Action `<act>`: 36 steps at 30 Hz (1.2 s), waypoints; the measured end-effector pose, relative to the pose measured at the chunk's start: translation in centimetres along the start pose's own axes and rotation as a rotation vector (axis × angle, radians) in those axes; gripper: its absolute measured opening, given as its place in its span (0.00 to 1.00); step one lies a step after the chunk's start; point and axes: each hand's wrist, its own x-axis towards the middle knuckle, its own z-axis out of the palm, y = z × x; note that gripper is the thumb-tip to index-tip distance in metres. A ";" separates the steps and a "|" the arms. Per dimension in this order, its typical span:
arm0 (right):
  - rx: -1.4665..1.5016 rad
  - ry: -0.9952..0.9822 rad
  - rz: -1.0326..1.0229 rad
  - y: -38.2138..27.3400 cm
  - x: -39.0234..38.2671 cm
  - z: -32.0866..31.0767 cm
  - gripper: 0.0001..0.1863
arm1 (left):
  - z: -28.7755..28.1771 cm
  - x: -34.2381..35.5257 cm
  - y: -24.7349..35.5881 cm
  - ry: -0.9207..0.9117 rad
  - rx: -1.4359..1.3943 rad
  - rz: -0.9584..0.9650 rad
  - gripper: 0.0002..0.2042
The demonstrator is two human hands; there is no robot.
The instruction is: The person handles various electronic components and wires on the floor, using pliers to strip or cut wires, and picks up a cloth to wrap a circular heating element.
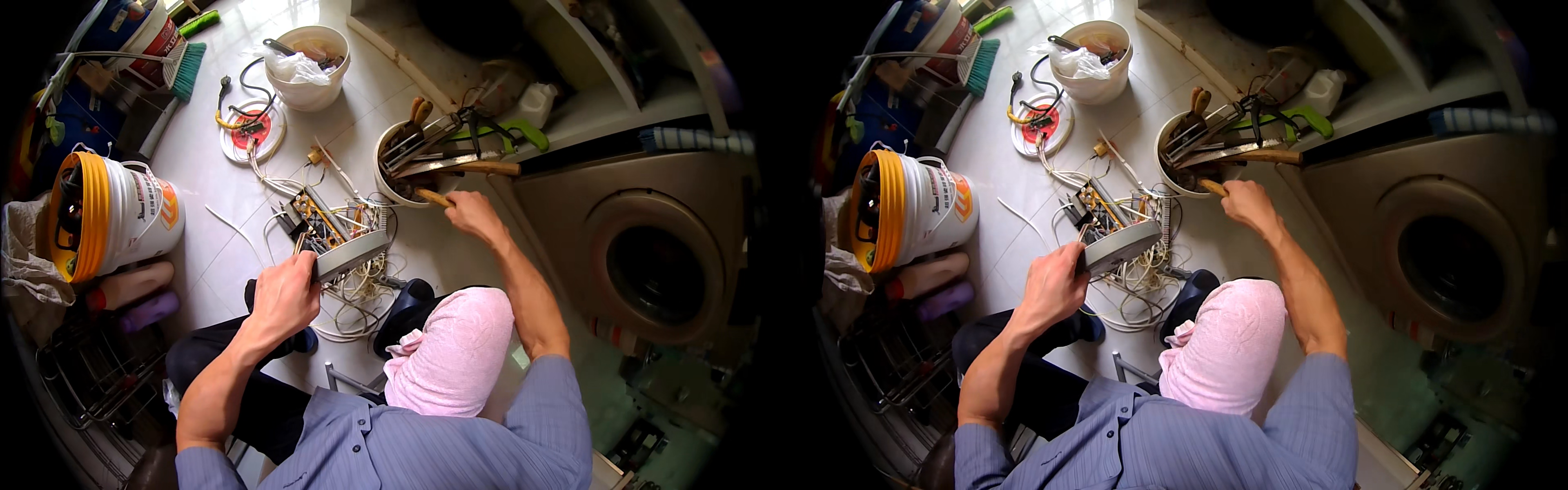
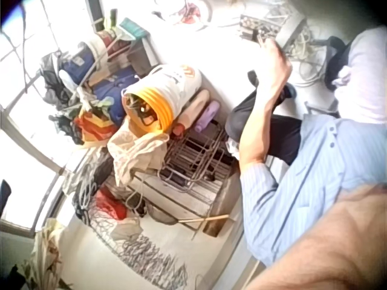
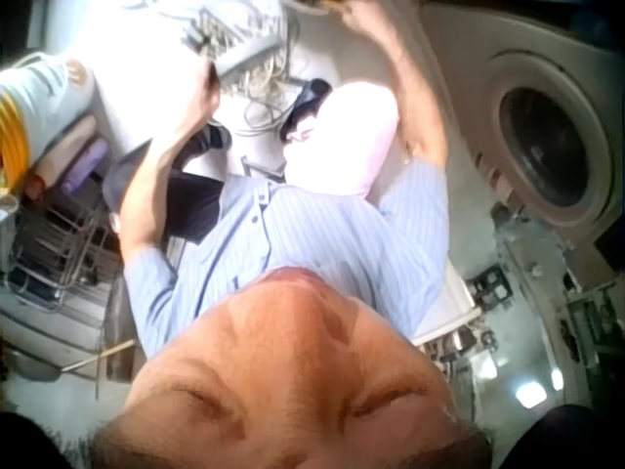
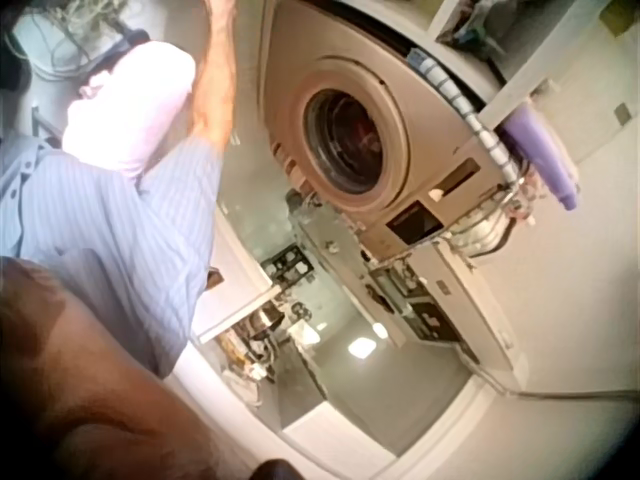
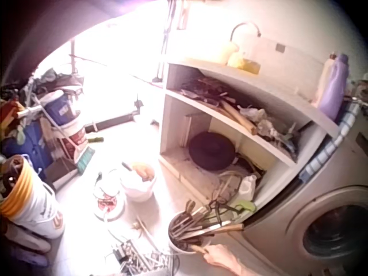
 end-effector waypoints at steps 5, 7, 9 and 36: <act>0.182 -0.134 -0.019 0.2 1.1 -7.6 0.19 | 0.0 0.0 0.0 0.022 0.016 0.018 0.08; 0.377 -0.180 0.118 -1.5 -0.4 -11.5 0.17 | 0.1 -0.2 -0.2 0.033 0.009 0.014 0.09; 0.580 -0.154 0.129 -0.6 -1.5 -13.3 0.17 | 0.1 -0.3 -0.1 0.034 0.008 0.021 0.09; -0.309 0.888 -0.455 3.0 0.9 -0.7 0.09 | 0.3 -0.8 0.1 -0.042 0.031 -0.025 0.12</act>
